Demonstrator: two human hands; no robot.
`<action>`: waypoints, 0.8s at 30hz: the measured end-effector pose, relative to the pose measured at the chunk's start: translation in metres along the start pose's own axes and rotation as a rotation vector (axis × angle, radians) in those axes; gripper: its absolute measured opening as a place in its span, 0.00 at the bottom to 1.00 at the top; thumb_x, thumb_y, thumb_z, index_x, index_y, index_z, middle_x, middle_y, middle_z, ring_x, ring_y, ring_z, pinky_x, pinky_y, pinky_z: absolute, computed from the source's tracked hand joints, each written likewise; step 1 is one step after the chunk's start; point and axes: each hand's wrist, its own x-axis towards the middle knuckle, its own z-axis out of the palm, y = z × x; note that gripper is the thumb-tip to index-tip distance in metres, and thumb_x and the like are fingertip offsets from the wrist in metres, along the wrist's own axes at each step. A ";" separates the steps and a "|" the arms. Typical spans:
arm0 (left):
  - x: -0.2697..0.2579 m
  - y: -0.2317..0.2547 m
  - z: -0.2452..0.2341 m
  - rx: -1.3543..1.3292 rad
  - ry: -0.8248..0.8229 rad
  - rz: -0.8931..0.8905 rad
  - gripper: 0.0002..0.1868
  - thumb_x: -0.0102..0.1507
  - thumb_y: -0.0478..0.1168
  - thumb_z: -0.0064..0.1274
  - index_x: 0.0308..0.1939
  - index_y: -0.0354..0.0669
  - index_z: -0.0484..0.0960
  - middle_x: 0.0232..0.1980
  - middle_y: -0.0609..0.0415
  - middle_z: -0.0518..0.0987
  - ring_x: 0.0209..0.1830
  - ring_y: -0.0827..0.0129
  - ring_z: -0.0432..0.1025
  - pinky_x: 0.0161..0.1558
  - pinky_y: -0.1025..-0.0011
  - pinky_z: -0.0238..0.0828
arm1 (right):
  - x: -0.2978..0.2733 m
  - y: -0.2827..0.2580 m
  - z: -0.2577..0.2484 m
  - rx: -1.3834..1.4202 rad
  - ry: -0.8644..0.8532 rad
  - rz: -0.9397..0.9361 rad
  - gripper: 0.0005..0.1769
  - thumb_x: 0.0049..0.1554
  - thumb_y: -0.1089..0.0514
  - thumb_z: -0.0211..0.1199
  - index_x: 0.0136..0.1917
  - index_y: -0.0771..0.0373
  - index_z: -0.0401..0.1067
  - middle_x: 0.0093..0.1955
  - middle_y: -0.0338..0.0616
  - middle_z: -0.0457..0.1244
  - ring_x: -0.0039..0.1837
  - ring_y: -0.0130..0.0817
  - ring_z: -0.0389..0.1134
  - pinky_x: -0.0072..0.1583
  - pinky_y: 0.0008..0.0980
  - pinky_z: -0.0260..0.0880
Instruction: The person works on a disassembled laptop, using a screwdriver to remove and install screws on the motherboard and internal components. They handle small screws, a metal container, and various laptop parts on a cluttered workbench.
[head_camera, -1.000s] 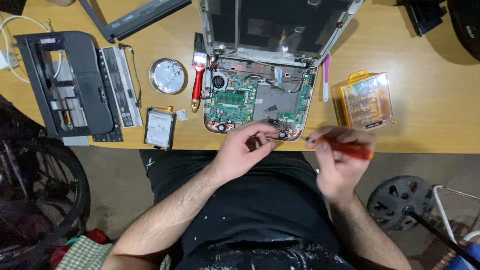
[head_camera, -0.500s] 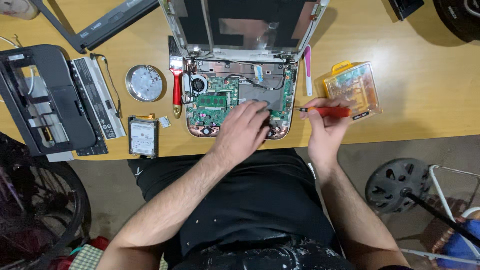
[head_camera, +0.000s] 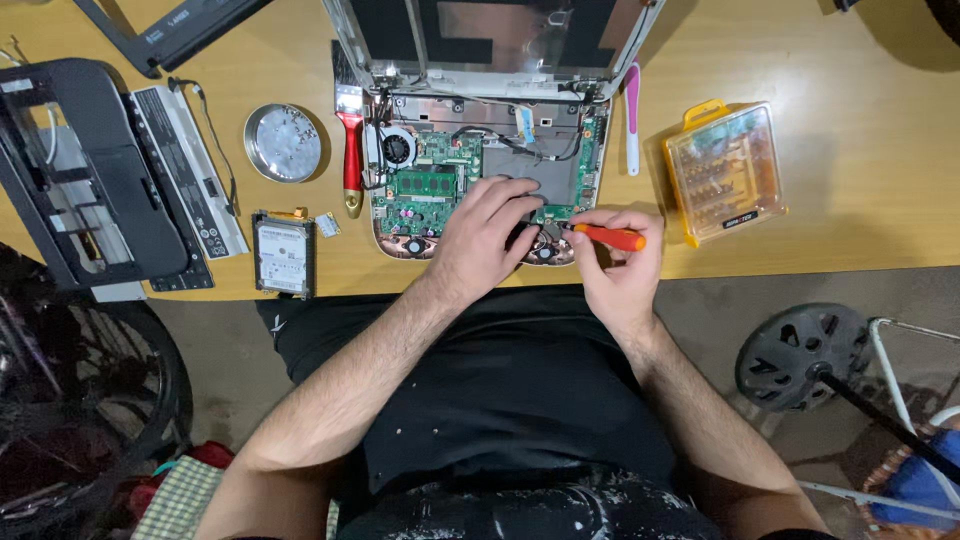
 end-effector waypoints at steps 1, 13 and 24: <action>0.001 0.002 -0.001 0.000 0.000 -0.003 0.19 0.71 0.35 0.75 0.66 0.43 0.91 0.70 0.50 0.87 0.72 0.46 0.81 0.71 0.48 0.85 | 0.000 0.004 -0.002 0.000 -0.002 0.002 0.24 0.73 0.75 0.72 0.66 0.66 0.57 0.59 0.68 0.76 0.53 0.51 0.84 0.58 0.48 0.88; 0.002 -0.001 0.006 0.045 0.058 0.046 0.10 0.75 0.36 0.71 0.61 0.43 0.94 0.67 0.49 0.87 0.68 0.47 0.81 0.69 0.51 0.85 | 0.001 0.008 -0.001 -0.016 -0.017 -0.060 0.22 0.74 0.72 0.71 0.65 0.68 0.56 0.59 0.71 0.75 0.56 0.54 0.84 0.56 0.49 0.88; 0.002 -0.003 0.009 0.046 0.074 0.054 0.09 0.75 0.37 0.71 0.59 0.43 0.95 0.66 0.49 0.86 0.67 0.48 0.80 0.67 0.50 0.85 | 0.001 0.010 -0.004 -0.092 -0.044 -0.083 0.21 0.75 0.71 0.72 0.64 0.68 0.58 0.59 0.71 0.76 0.54 0.59 0.85 0.53 0.46 0.84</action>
